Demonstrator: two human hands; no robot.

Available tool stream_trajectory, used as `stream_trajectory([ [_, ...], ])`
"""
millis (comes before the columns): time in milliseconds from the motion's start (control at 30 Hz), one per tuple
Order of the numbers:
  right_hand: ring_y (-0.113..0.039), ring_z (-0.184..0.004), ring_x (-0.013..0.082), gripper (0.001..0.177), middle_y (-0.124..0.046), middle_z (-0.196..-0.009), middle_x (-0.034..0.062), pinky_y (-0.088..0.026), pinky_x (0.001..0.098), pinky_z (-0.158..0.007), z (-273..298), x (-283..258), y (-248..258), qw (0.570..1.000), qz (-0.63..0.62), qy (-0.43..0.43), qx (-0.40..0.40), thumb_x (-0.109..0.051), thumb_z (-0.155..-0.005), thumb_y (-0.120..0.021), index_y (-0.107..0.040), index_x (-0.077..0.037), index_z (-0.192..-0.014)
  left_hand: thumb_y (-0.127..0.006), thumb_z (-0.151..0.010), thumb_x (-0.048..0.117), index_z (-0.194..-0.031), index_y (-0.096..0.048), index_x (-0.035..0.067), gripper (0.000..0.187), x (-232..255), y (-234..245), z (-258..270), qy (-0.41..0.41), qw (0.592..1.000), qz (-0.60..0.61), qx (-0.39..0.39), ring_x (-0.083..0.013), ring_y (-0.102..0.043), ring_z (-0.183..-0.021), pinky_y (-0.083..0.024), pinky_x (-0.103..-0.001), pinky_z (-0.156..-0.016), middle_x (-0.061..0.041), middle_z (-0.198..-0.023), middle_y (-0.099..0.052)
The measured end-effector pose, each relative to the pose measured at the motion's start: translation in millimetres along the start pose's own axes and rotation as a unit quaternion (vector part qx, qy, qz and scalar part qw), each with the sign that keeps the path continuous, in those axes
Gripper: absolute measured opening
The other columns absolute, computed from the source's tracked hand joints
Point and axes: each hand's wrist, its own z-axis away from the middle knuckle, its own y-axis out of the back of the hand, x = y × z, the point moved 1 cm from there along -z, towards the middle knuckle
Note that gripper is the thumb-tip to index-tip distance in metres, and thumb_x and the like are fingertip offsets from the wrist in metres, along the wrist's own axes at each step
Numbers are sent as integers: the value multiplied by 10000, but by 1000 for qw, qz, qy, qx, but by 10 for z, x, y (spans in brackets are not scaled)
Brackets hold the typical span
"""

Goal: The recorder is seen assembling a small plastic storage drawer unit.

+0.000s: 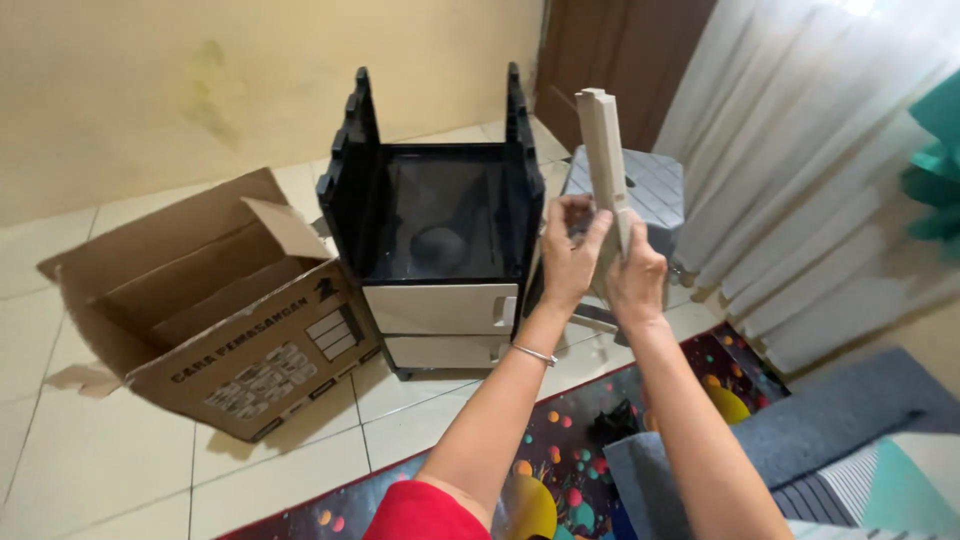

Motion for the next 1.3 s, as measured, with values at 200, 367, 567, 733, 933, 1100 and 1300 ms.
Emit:
stream_trajectory([
  [200, -735, -977, 409, 591, -727, -1099, 244, -578, 452, -839, -467, -289, 89, 987, -31, 140, 80, 83, -891, -568, -566, -124, -1445, -702, -967, 170, -1107, -618, 43, 207, -616, 627, -228, 15, 933, -210, 291, -211, -672, -913, -543, -327, -818, -92, -994, -685],
  [367, -718, -869, 241, 364, -730, -1023, 186, -547, 340, -788, -943, -683, -9, 969, -158, 175, 80, 31, -1014, -638, -644, -91, -1357, -713, -909, 232, -1148, -635, 56, 307, -1079, 996, -475, 121, 903, -258, 322, -238, -684, -938, -535, -368, -860, -106, -1042, -708],
  [567, -555, -791, 118, 210, -629, -883, 105, -492, 289, -729, -1352, -945, -639, 947, -282, 151, 29, -44, -1052, -696, -674, -65, -1259, -700, -922, 274, -1181, -639, 29, 362, -1261, 1467, -621, 105, 910, -261, 305, -278, -685, -1056, -532, -386, -927, -145, -1129, -707],
  [733, -544, -768, 110, 205, -624, -826, 76, -483, 284, -709, -1534, -1134, -1308, 940, -317, 121, 14, -13, -995, -705, -673, -55, -1194, -712, -895, 283, -1177, -662, 29, 383, -1233, 2024, -769, 168, 886, -308, 304, -305, -692, -1067, -527, -403, -926, -164, -1146, -725],
  [933, -641, -750, 164, 149, -679, -826, 135, -513, 313, -725, -1922, -1211, -2120, 958, -270, 92, 28, 11, -939, -699, -681, -39, -1078, -735, -859, 306, -1202, -668, 46, 436, -1308, 2835, -1120, 212, 882, -327, 266, -307, -689, -1111, -526, -406, -948, -156, -1187, -736],
  [1100, -717, -789, 244, 163, -700, -847, 172, -528, 342, -741, -2154, -1021, -2514, 972, -225, 68, 9, 22, -905, -674, -673, -33, -1059, -716, -878, 307, -1293, -631, 42, 499, -1307, 3165, -1340, 227, 878, -345, 242, -336, -654, -1169, -510, -419, -978, -182, -1254, -694],
  [1300, -719, -823, 301, 222, -703, -875, 202, -529, 369, -752, -2586, -738, -2899, 980, -174, 93, -11, 49, -837, -671, -709, -34, -1040, -701, -883, 333, -1305, -616, 25, 529, -1387, 3162, -1600, 218, 884, -328, 250, -348, -678, -1176, -525, -421, -995, -200, -1254, -704],
])
